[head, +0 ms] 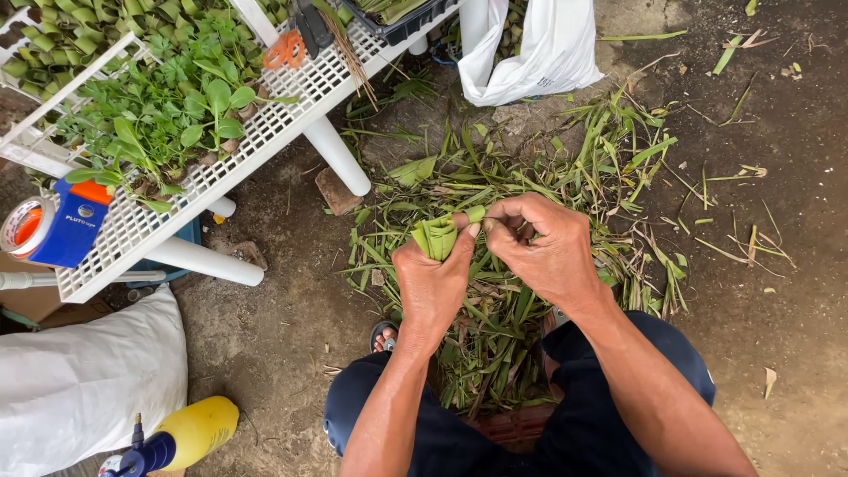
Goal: Folding and wrapping long green leaves into small rectangular bundles and securing them by tucking the ends.
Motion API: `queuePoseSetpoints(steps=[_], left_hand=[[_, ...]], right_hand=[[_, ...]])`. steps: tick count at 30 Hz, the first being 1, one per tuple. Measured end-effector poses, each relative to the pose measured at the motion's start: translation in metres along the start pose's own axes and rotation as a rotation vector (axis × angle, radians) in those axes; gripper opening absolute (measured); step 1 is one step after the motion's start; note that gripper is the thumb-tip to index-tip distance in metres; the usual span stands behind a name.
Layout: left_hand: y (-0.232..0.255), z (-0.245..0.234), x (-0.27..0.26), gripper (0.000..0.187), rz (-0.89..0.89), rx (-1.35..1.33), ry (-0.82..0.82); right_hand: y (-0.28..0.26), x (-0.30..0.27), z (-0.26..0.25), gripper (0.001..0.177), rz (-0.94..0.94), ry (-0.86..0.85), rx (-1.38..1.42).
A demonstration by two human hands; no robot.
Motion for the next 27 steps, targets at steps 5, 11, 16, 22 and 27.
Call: queuePoseSetpoints(steps=[5, 11, 16, 22, 27], left_hand=[[0.023, 0.003, 0.004, 0.018, 0.069, 0.031, -0.009], [0.046, 0.012, 0.003, 0.024, 0.209, 0.168, -0.05], [0.039, 0.011, 0.003, 0.023, 0.249, 0.205, -0.033], [0.016, 0.011, 0.007, 0.018, 0.175, 0.073, 0.015], [-0.084, -0.003, 0.006, 0.013, -0.018, -0.009, 0.093]], right_hand=[[0.006, -0.001, -0.001, 0.015, -0.038, 0.007, -0.029], [0.002, -0.003, -0.003, 0.016, -0.06, 0.076, -0.095], [0.003, -0.006, -0.004, 0.014, -0.045, 0.098, -0.099], [-0.003, -0.007, -0.004, 0.011, -0.197, 0.09, -0.221], [0.018, -0.004, 0.001, 0.01, 0.124, 0.006, -0.041]])
Point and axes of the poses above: each hand's wrist, its own x-axis towards the middle knuckle, its own z-axis out of the palm, y = z × x, the point moved 10 cm from there along x, towards the middle knuckle, and after that the axes turned 10 degrees about y, right-handed, at the moved point
